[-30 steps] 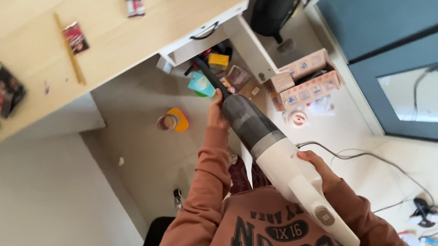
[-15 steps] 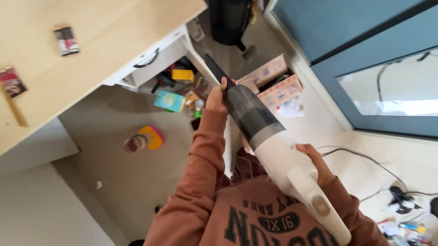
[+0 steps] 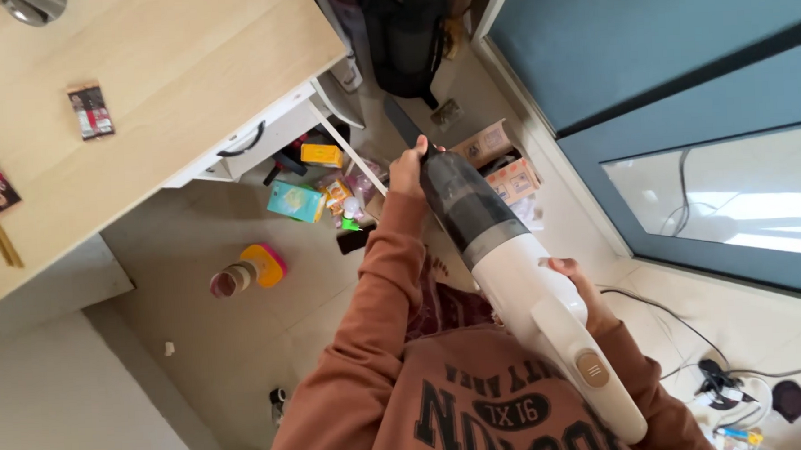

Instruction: The person attaches a nozzle to a handheld vacuum and cleans the inside of a cabinet. They then detach the nozzle and place it into a laundry basket before removing the vacuum's filter.

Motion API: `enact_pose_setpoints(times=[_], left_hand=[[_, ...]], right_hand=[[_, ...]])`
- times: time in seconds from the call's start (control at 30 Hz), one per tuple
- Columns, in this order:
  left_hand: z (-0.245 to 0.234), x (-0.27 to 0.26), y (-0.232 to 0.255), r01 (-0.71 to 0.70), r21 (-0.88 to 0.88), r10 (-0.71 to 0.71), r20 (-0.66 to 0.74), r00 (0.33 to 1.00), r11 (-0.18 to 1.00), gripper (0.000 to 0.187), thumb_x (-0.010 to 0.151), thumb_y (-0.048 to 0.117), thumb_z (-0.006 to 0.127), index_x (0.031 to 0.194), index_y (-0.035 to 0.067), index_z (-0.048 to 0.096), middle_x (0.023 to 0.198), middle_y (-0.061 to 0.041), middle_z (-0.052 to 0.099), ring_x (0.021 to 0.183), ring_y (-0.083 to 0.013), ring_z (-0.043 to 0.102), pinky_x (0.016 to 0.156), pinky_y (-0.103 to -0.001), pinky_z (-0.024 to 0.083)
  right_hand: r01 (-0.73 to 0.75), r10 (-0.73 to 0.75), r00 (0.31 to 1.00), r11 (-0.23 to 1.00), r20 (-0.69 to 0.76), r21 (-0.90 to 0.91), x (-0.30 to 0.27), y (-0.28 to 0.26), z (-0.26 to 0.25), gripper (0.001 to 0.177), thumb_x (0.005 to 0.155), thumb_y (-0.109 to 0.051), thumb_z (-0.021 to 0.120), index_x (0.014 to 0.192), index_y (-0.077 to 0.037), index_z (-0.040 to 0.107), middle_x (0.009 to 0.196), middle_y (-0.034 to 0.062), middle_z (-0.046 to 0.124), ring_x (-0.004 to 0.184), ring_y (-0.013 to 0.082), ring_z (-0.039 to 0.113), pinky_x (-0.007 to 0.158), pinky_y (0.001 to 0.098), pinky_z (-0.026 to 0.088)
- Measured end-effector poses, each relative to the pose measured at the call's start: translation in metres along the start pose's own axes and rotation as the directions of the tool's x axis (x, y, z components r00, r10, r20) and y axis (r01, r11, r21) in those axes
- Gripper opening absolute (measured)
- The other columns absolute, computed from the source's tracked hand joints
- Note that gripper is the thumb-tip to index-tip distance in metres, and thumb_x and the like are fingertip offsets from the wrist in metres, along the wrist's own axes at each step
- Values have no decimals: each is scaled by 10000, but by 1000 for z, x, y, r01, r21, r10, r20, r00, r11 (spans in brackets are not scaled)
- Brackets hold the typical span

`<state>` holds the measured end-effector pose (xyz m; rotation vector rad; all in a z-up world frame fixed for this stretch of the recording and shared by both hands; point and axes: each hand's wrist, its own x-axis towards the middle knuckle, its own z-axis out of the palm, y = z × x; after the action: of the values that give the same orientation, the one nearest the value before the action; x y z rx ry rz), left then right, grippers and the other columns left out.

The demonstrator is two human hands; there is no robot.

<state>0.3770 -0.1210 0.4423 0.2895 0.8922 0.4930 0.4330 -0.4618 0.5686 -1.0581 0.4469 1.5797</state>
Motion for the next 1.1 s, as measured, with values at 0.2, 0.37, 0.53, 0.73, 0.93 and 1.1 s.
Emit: enact_pose_setpoints(times=[0.2,0.37,0.53,0.73,0.93,1.1], left_hand=[[-7,30,17,19,23,-16,-105,994,1000,311,934,162,701,1010,-134,641,877,-211,725,749,-302,683,706,-420,564],[-9,65,52,178,-196,-122,266,956,964,468,986,289,704,1210,-113,618,1099,-171,703,1014,-292,667,937,-407,527],[1,52,63,208,-491,110,542,833,846,648,941,358,640,1344,-127,489,1328,-206,610,1279,-354,551,1128,-460,415],[24,106,11,517,-546,42,714,699,659,540,1115,365,535,1417,-80,484,1323,-183,592,1283,-314,552,1187,-453,414],[74,164,0,436,-328,-209,545,812,838,513,1026,435,529,1270,-13,580,1173,-158,676,1116,-337,622,1062,-495,458],[101,187,35,433,-173,-341,394,853,885,477,1067,444,502,1249,25,640,1174,-119,683,1088,-323,621,1035,-472,477]], right_hand=[[-47,30,957,998,287,52,5,-42,71,830,815,-532,641,1345,96,523,1094,298,675,835,365,727,721,434,619],[-4,-7,922,1000,388,28,14,-73,114,836,844,-531,624,1351,123,503,1084,317,664,821,376,735,709,441,625],[-9,17,948,1000,319,-28,21,-93,128,827,848,-528,619,1356,114,506,1086,310,666,822,367,733,706,436,622],[23,-10,989,996,151,-86,13,-114,115,816,852,-526,613,1361,103,509,1089,302,669,822,356,731,702,431,619],[120,-117,978,993,172,-10,14,-139,138,806,857,-523,607,1367,93,512,1091,293,673,823,345,729,698,425,616],[190,-197,951,980,239,50,22,-167,164,797,860,-521,602,1372,84,514,1093,286,675,823,336,727,695,421,613]])
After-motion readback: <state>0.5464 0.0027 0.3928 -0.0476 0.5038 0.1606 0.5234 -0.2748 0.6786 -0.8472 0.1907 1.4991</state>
